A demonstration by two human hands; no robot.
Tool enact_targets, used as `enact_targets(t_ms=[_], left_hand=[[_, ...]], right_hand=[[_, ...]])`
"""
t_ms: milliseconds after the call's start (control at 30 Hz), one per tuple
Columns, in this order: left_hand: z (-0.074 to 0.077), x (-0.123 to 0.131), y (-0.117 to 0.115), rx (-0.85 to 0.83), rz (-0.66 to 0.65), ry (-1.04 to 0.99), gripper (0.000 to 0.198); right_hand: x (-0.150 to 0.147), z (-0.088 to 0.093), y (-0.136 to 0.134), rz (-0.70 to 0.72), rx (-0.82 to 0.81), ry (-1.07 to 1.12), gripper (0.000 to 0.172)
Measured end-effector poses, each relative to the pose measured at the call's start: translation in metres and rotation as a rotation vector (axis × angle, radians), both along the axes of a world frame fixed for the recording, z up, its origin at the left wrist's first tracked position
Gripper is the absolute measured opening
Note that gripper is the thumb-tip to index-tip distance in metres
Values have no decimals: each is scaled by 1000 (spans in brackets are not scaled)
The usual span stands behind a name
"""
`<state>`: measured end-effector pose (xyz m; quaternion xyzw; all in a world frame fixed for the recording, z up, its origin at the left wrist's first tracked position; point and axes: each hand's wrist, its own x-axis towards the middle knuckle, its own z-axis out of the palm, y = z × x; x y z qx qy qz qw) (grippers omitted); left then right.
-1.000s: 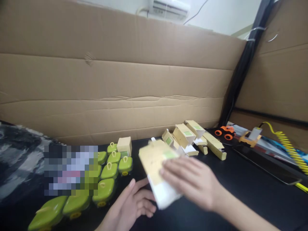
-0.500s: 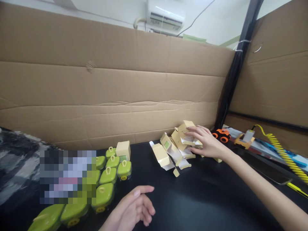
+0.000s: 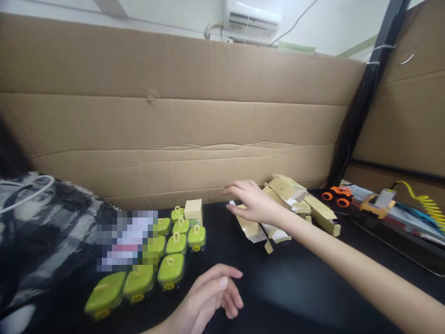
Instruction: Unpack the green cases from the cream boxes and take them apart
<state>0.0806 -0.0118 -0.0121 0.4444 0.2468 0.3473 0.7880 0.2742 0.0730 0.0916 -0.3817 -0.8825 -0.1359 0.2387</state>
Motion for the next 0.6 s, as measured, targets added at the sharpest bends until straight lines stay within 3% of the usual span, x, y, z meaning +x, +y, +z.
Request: enact_targets(t_ms=[167,233,300,400,467,600], left_hand=[[0,-1,1,79,-24,74,49],[-2,-2,-1,139,-47,113,45],[-4,-4,-7,353,12,219,35],[-3,-9,-20,925,222,440,21],[2,-11,-26,1224,348,519,29],[9,-17,-17,1486,552,532,57]], right_hand=[[-84,-9,59,84,-262,-36,32],[-96,-14,73,91,-319,-11,31],[-95,-16,75,88,-341,41,31],[-75,-13,55,62,-314,157,37],[-55,-10,31,59,-296,228,46],[-10,-3,-25,99,-326,278,47]])
